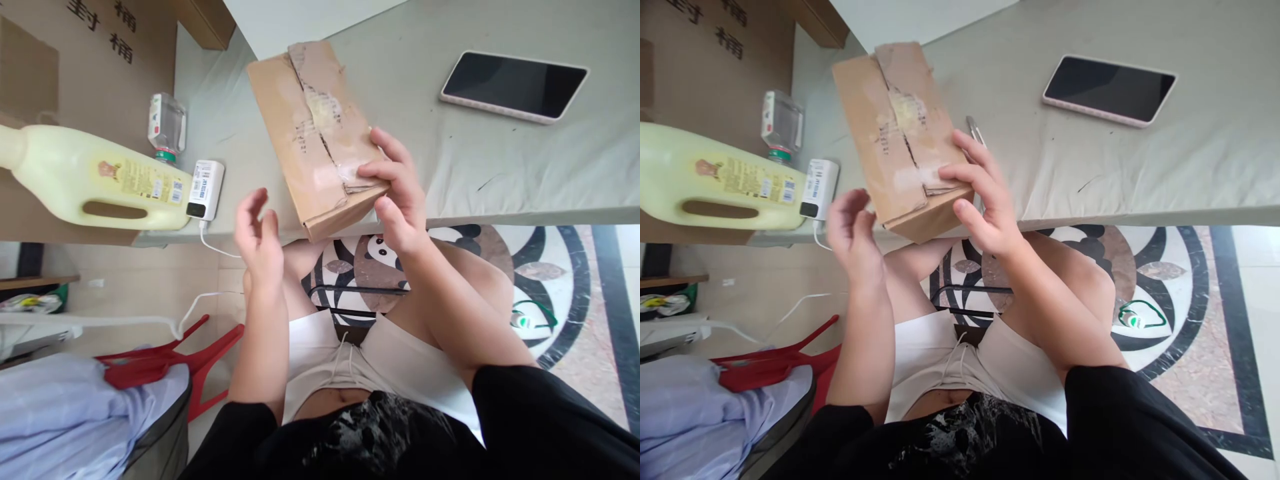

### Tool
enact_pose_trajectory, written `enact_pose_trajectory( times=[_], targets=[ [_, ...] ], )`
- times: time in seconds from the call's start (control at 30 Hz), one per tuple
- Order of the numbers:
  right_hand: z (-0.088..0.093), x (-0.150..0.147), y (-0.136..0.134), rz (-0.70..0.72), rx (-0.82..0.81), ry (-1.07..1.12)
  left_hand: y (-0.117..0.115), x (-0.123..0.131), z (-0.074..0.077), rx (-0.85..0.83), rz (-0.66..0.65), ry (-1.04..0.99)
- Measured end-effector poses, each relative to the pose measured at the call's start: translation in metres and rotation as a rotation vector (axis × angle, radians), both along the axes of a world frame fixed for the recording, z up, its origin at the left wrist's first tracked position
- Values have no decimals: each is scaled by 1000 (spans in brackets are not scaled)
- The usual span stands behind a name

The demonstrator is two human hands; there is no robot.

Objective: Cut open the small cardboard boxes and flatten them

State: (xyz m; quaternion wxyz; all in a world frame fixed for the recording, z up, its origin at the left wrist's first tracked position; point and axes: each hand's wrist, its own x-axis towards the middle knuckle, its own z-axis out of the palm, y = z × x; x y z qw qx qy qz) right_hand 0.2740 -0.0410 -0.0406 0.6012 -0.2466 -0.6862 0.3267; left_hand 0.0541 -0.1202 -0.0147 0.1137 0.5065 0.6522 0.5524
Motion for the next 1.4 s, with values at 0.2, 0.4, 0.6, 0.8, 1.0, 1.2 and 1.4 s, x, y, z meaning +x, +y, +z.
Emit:
enact_pose_trajectory(
  times=[0.2, 0.4, 0.6, 0.8, 1.0, 1.2, 1.4],
  targets=[
    [2, 0, -8, 16, -9, -176, 15, 14, 14, 357, -335, 498],
    [-5, 9, 3, -272, -228, -367, 34, 20, -20, 505, -161, 325],
    [-10, 4, 11, -386, -430, -863, 32, 28, -23, 505, -115, 284],
    [-4, 4, 17, -496, -509, -911, 30, 29, -23, 469, -112, 281],
    [2, 27, 36, -524, -480, -506, 32, 35, -22, 458, -100, 252],
    [28, 42, 39, -426, -219, 352, 34, 59, -21, 416, -137, 241],
    [64, 57, 22, -262, -41, 661, 44, 103, -15, 434, -194, 352]
  ],
)
